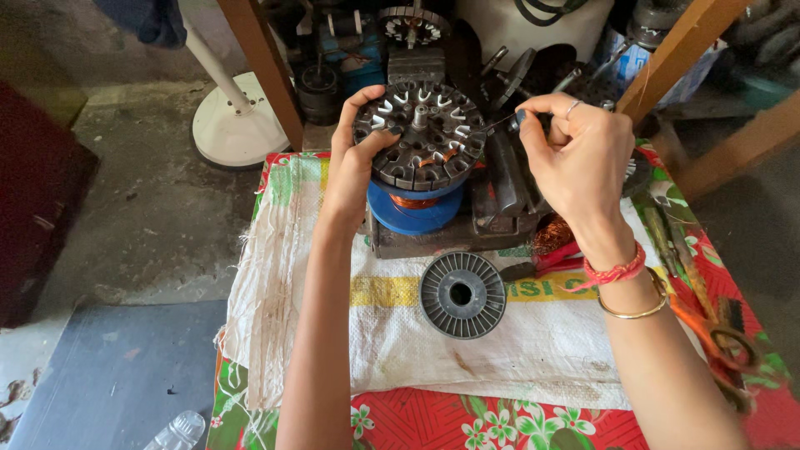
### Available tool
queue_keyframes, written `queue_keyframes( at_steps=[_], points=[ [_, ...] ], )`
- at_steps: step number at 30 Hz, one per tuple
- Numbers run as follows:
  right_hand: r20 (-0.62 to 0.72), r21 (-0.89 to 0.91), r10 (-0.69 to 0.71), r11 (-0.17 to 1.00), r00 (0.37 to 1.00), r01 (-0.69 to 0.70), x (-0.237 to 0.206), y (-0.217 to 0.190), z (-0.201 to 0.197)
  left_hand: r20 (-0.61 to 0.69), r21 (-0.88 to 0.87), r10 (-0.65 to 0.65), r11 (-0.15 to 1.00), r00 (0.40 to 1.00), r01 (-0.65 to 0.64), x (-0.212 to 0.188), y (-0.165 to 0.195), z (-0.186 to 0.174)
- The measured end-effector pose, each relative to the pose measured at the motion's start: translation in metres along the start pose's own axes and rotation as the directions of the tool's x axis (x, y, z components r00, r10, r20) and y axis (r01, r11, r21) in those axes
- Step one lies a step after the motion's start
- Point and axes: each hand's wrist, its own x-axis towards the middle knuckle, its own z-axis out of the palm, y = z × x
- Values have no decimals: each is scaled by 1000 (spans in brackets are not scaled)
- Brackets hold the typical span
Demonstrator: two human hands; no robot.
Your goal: The person winds copper wire around the slots of a motor armature using a hand-held tool to guide and press the wire into place. They repeatedly rotate the armature and adjust the wire to ensure it fits tightly within each slot.
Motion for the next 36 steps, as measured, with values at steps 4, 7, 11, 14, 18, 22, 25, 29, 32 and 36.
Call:
queue_keyframes(
  at_steps=[4,7,11,14,18,22,25,29,32,36],
  points=[
    [23,-36,2,999,1000,-1,2,1,-3,-5,13,3,1000,1000,-3,0,0,0],
    [60,-9,53,999,997,-52,2,-1,-4,4,-7,7,1000,1000,-7,1,-1,0],
    [53,14,-146,989,988,145,4,-13,-4,10,-28,3,1000,1000,-3,1,-1,-1],
    [102,-25,-132,991,986,135,4,-28,-5,10,-39,-11,999,1000,11,1,-1,-1],
    [123,-151,-270,946,955,286,5,-40,-5,2,-23,-19,1000,1000,19,0,1,1],
    [210,-81,-341,928,916,364,3,-36,2,-7,14,-26,1000,1000,26,-1,2,1],
    [201,-20,-283,956,938,293,0,-28,5,3,-3,-11,1000,1000,11,-1,1,1],
    [195,58,-292,956,936,286,-1,-22,5,6,-17,-8,1000,1000,8,1,0,0],
    [243,96,-249,968,938,233,-1,-23,4,1,-4,-19,1000,1000,19,1,0,0],
    [303,98,-202,979,931,180,2,-24,-4,9,-7,0,1000,1000,0,1,-1,-1]
  ],
)
